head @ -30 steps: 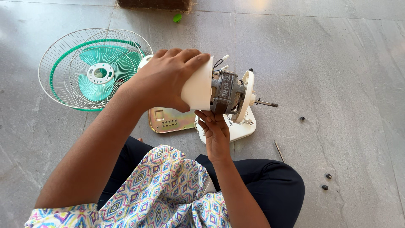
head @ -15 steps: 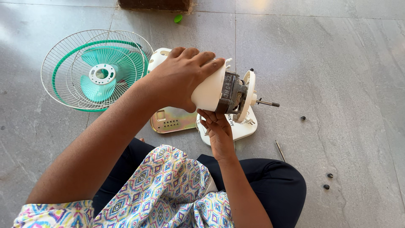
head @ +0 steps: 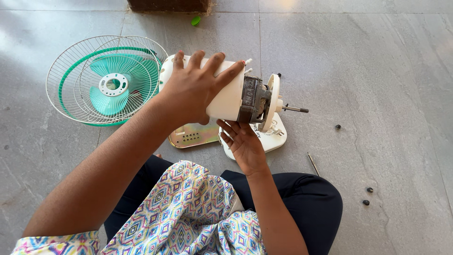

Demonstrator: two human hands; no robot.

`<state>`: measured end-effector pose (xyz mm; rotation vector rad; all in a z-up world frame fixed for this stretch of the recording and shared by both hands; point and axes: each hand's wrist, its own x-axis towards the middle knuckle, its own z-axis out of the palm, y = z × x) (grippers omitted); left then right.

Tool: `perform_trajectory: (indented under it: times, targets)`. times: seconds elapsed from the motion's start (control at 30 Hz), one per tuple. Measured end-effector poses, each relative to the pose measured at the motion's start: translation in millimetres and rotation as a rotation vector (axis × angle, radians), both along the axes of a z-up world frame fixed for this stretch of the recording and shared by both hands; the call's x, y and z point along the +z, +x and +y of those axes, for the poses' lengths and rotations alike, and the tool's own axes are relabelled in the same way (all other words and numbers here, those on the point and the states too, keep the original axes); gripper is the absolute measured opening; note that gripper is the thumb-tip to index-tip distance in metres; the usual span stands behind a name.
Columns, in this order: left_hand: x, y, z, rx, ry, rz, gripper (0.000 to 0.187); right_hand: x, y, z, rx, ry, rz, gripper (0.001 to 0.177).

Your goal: The person assembles a small electric fan by hand. They fit the motor housing into the base, attach the rear grille, and connect the oscillation linkage to the base while sitting on the floor.

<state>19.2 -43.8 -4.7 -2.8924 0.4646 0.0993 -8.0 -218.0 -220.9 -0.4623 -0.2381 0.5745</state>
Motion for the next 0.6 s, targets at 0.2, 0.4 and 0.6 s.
perform_trajectory:
  times: [0.2,0.4,0.6]
  targets:
    - [1,1,-2,-0.019,0.090,0.012,0.156,10,-1,-3,0.170,0.322,0.059,0.053]
    - [7,-1,5,-0.013,0.057,0.016,0.146,3,-1,-3,0.065,0.050,0.063,0.052]
    - [7,-8,10,-0.056,0.021,-0.091,0.144,14,0,-6,-0.037,-0.457,-0.162,0.053]
